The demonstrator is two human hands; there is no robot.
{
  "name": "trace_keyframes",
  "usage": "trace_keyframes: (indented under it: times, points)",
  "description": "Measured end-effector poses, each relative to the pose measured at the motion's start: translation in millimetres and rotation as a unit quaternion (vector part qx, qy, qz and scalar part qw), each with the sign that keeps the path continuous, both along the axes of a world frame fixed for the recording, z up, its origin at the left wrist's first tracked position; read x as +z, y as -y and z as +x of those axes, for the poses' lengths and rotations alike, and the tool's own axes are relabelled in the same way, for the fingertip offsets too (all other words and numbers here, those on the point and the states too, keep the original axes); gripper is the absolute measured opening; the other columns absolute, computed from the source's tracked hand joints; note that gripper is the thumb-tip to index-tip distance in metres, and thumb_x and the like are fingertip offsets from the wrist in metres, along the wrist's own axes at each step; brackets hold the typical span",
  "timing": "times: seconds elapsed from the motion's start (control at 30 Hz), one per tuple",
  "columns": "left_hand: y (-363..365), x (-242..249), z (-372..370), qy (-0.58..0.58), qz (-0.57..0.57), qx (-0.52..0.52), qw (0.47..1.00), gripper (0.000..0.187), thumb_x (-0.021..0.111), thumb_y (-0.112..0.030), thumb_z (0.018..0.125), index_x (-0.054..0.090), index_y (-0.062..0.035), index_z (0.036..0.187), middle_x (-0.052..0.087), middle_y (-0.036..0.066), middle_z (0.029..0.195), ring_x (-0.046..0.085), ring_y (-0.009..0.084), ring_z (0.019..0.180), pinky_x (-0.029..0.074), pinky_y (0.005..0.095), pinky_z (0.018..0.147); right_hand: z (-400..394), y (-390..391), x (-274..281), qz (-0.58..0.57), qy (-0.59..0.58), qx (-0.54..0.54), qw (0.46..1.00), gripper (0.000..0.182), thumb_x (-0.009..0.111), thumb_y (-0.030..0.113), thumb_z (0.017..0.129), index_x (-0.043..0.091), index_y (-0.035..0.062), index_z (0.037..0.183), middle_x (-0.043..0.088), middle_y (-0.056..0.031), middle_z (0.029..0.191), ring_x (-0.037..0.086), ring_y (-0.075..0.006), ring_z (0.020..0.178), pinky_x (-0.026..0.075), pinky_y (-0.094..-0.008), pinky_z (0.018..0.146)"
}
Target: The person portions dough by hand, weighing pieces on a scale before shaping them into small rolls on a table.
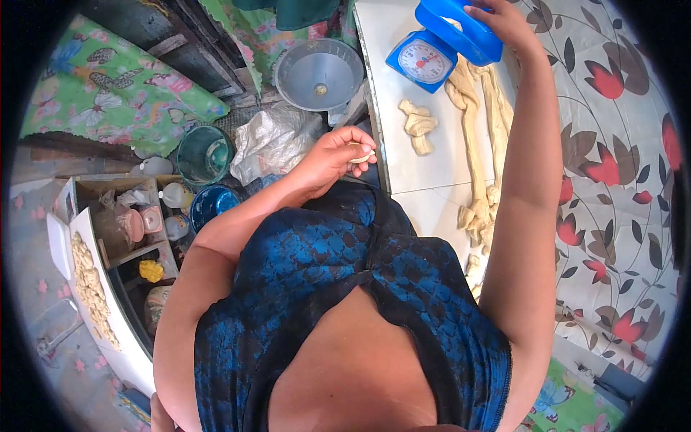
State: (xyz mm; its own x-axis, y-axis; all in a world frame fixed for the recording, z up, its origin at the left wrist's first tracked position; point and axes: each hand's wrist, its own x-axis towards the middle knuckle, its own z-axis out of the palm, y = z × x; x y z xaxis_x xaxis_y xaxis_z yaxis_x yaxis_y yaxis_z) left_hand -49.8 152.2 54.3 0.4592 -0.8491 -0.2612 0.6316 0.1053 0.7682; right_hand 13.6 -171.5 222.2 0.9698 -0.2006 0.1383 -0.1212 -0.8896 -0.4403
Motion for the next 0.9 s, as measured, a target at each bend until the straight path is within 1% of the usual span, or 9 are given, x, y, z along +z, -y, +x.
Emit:
trace_keyframes:
  times: [0.23, 0.37, 0.43, 0.47, 0.53, 0.63, 0.77, 0.87, 0.9]
  points:
    - [-0.9, 0.0, 0.1, 0.002, -0.001, 0.002, 1.000, 0.012, 0.054, -0.018, 0.088, 0.055, -0.0062, 0.092, 0.057, 0.003, 0.084, 0.050, 0.0070, 0.069, 0.042, 0.0208, 0.063, 4.5, 4.5, -5.8, -0.026, 0.005, 0.037, 0.999, 0.039, 0.061, 0.018, 0.075, 0.056, -0.0005, 0.110, 0.062, -0.0134, 0.098, 0.058, -0.0210, 0.090, 0.046, -0.0311, 0.079]
    - [-1.0, -0.9, 0.6, 0.004, -0.005, 0.001, 1.000, 0.012, 0.054, -0.018, 0.088, 0.055, -0.0062, 0.092, 0.057, 0.003, 0.084, 0.050, 0.0072, 0.069, 0.042, 0.0207, 0.063, 3.2, 0.4, -5.7, -0.012, -0.026, 0.023, 0.999, 0.040, 0.060, 0.016, 0.075, 0.056, 0.0002, 0.111, 0.062, -0.0133, 0.097, 0.058, -0.0207, 0.090, 0.045, -0.0304, 0.080]
    - [-0.8, -2.0, 0.8, 0.004, -0.008, 0.002, 1.000, 0.013, 0.055, -0.018, 0.087, 0.054, -0.0060, 0.092, 0.057, 0.003, 0.084, 0.051, 0.0073, 0.069, 0.042, 0.0207, 0.063, 0.1, -2.9, -5.0, 0.037, -0.079, 0.068, 0.994, 0.040, 0.057, 0.012, 0.073, 0.056, 0.0013, 0.112, 0.062, -0.0106, 0.092, 0.057, -0.0176, 0.084, 0.045, -0.0280, 0.075]
    - [-0.8, -1.8, 0.9, 0.004, -0.008, 0.002, 1.000, 0.013, 0.055, -0.018, 0.087, 0.054, -0.0060, 0.092, 0.057, 0.003, 0.084, 0.051, 0.0073, 0.069, 0.042, 0.0207, 0.063, -2.3, -4.5, -1.9, 0.037, -0.079, 0.067, 0.994, 0.040, 0.057, 0.012, 0.073, 0.056, 0.0013, 0.112, 0.062, -0.0106, 0.092, 0.057, -0.0176, 0.084, 0.045, -0.0280, 0.075]
    - [-0.6, -1.3, 1.0, 0.000, -0.001, 0.002, 1.000, 0.013, 0.055, -0.018, 0.087, 0.054, -0.0058, 0.092, 0.057, 0.004, 0.084, 0.051, 0.0074, 0.069, 0.042, 0.0206, 0.063, -8.4, -16.8, 10.2, 0.018, -0.150, 0.131, 0.980, 0.040, 0.054, 0.009, 0.071, 0.058, 0.0018, 0.111, 0.061, -0.0069, 0.085, 0.055, -0.0134, 0.076, 0.044, -0.0256, 0.068]
    - [0.2, -1.4, 1.0, 0.002, -0.002, 0.002, 1.000, 0.013, 0.055, -0.017, 0.087, 0.054, -0.0057, 0.092, 0.057, 0.004, 0.084, 0.051, 0.0075, 0.069, 0.042, 0.0207, 0.063, -4.4, -12.7, 0.2, 0.065, -0.155, 0.109, 0.980, 0.038, 0.053, 0.007, 0.070, 0.059, 0.0014, 0.107, 0.059, -0.0037, 0.079, 0.051, -0.0103, 0.069, 0.042, -0.0238, 0.063]
    - [0.6, -0.5, 1.3, 0.001, -0.001, 0.000, 1.000, 0.012, 0.055, -0.017, 0.087, 0.054, -0.0055, 0.092, 0.057, 0.004, 0.084, 0.051, 0.0075, 0.069, 0.042, 0.0208, 0.063, -1.7, -0.6, -10.3, 0.089, -0.088, 0.105, 0.987, 0.033, 0.054, 0.007, 0.070, 0.061, 0.0010, 0.102, 0.059, -0.0034, 0.078, 0.051, -0.0104, 0.068, 0.042, -0.0241, 0.063]
    - [1.8, -0.1, 1.3, 0.004, 0.005, -0.001, 1.000, 0.012, 0.054, -0.016, 0.087, 0.054, -0.0055, 0.092, 0.057, 0.004, 0.084, 0.051, 0.0075, 0.069, 0.043, 0.0209, 0.063, -3.0, 3.4, -15.1, 0.136, -0.043, 0.060, 0.988, 0.029, 0.054, 0.006, 0.071, 0.062, 0.0003, 0.098, 0.059, -0.0039, 0.078, 0.052, -0.0113, 0.069, 0.043, -0.0248, 0.065]
    - [2.6, 0.2, 1.3, 0.003, 0.005, -0.004, 1.000, 0.011, 0.054, -0.016, 0.087, 0.054, -0.0056, 0.092, 0.057, 0.004, 0.084, 0.050, 0.0075, 0.069, 0.043, 0.0210, 0.063, -4.3, 1.7, -15.9, 0.110, -0.025, 0.111, 0.987, 0.026, 0.055, 0.006, 0.071, 0.062, -0.0001, 0.096, 0.059, -0.0041, 0.076, 0.053, -0.0119, 0.069, 0.043, -0.0252, 0.064]
